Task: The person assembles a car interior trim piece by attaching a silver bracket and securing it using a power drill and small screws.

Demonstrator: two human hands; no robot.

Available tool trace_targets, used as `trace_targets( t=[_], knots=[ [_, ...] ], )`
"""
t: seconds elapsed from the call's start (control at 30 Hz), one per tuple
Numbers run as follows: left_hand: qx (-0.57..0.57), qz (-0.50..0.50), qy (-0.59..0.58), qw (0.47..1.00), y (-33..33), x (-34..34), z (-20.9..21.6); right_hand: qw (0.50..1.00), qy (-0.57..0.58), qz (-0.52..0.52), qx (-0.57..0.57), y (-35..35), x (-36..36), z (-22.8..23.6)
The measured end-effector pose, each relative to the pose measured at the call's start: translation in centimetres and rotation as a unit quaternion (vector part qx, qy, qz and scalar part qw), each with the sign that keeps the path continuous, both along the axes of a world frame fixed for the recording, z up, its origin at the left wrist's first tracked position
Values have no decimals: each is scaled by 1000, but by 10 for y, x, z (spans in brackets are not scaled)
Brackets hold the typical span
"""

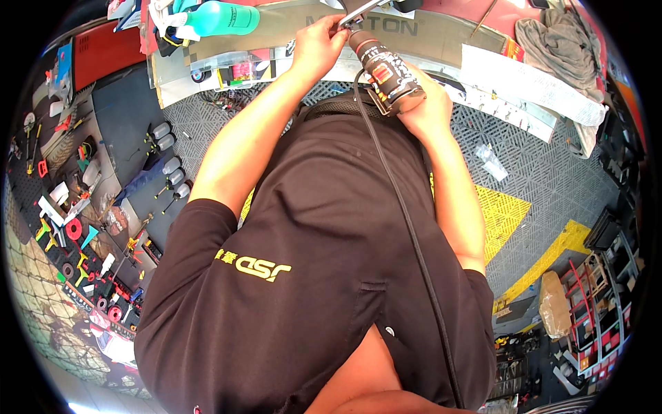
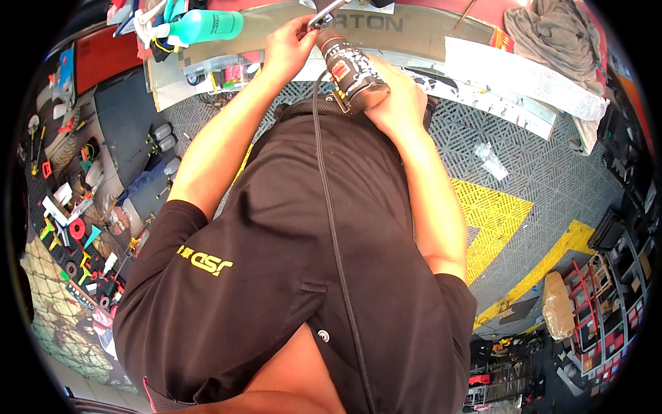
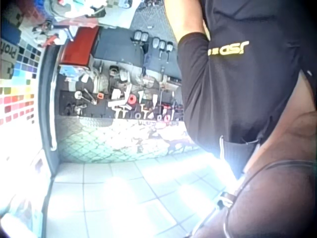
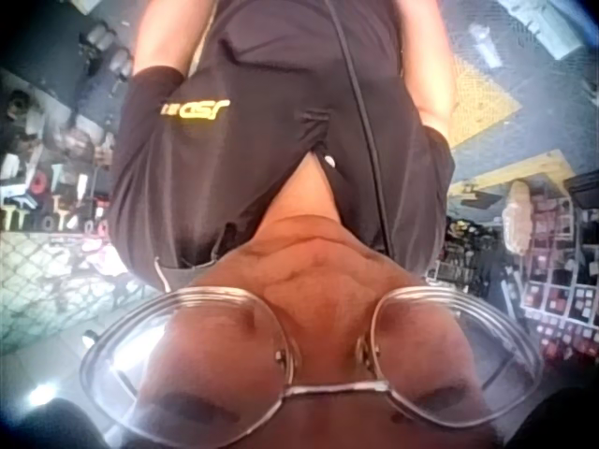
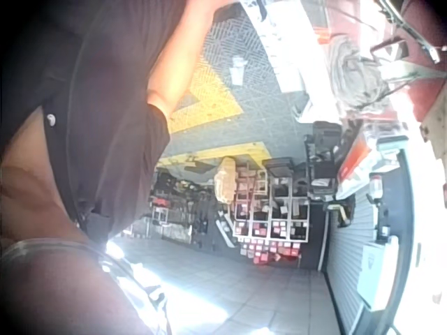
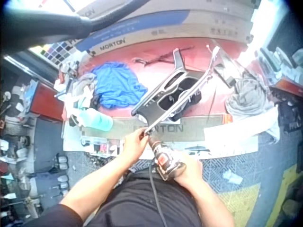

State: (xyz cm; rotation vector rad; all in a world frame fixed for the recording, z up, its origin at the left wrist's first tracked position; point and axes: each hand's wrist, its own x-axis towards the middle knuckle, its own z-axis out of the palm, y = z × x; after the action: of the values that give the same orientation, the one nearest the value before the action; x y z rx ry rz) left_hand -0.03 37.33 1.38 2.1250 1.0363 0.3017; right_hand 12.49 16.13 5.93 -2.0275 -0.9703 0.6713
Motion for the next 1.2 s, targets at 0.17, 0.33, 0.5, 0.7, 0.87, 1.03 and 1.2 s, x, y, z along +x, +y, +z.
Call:
trace_targets(
  t=[0.17,0.33,0.5,0.7,0.87,1.03,1.2],
  knots=[
    [7,-3,-25,1000,16,4,2,995,-81,57,24,8,10,0],
    [17,23,-25,999,5,0,-1,989,-107,101,20,7,23,24],
    [-30,48,-17,998,4,4,9,1000,-18,-4,-2,-37,42,33],
    [58,3,22,998,8,6,1,973,-29,-195,-121,-104,87,-12],
    [154,-10,1,988,1,10,16,936,-57,-234,-257,-122,123,0],
    [262,-96,22,960,-11,54,46,956,-139,-185,-182,-135,162,-12],
    [306,-138,89,938,-9,114,47,950,-241,-118,-157,-128,214,-30]
  ],
)
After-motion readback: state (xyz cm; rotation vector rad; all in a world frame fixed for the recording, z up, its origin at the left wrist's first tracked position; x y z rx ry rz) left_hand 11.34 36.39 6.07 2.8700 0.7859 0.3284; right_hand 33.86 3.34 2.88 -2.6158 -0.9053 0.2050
